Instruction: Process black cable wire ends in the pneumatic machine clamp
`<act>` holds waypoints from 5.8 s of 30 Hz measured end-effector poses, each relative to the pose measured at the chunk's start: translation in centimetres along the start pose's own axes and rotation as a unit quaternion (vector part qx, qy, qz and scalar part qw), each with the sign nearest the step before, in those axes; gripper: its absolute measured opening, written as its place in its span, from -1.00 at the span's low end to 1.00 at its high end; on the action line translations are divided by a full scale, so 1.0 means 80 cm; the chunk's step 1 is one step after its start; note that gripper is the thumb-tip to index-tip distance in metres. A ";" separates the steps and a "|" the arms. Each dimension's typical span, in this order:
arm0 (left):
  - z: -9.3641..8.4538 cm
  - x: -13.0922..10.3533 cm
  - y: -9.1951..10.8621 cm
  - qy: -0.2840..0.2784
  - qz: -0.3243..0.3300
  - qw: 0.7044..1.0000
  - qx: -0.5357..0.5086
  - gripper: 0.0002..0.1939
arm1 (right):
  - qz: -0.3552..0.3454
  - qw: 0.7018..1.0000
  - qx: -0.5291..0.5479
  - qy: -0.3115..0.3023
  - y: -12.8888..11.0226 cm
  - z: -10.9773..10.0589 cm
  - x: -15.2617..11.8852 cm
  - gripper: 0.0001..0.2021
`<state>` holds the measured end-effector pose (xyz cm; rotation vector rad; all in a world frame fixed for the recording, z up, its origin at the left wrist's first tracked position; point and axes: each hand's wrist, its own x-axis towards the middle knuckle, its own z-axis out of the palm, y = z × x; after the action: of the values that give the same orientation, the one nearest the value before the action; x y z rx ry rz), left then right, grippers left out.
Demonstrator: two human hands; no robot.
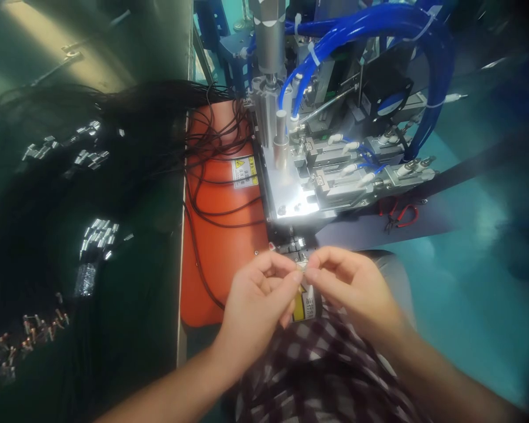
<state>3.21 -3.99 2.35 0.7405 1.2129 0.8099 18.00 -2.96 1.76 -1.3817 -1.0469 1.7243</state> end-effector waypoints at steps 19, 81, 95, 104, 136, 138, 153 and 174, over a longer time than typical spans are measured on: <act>-0.001 -0.002 0.000 -0.020 0.015 0.998 0.062 -0.91 | -0.003 0.995 -0.085 -0.060 -0.017 -0.025 0.006 -0.90; -0.010 0.004 0.008 -0.001 0.006 0.998 0.070 -0.81 | -0.159 0.968 -0.193 0.003 0.000 -0.004 0.001 -0.87; -0.008 0.002 0.002 0.018 0.007 0.999 0.044 -0.82 | -0.044 0.997 -0.064 0.003 0.001 0.002 -0.002 -0.76; -0.007 0.003 0.002 0.021 0.003 0.999 0.043 -0.80 | -0.049 0.996 -0.076 0.000 0.001 -0.002 0.000 -0.76; -0.010 0.004 0.004 -0.017 -0.002 0.997 0.070 -0.80 | -0.194 0.963 -0.176 -0.071 0.008 -0.021 0.005 -0.86; -0.011 0.005 0.002 -0.017 -0.008 0.998 0.068 -0.80 | -0.169 0.967 -0.171 -0.080 0.007 -0.023 0.006 -0.84; -0.025 0.013 0.006 -0.006 0.144 0.963 0.227 -0.92 | -0.265 0.941 -0.211 -0.018 0.008 -0.027 0.027 -0.80; -0.055 0.046 -0.015 0.031 0.437 0.750 0.496 -0.68 | -0.205 0.971 -0.124 0.028 0.042 -0.025 0.066 -0.77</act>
<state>-0.38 -1.21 -1.33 2.3028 1.3080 0.8824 18.76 0.57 -3.74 -1.2431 -1.4381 1.2789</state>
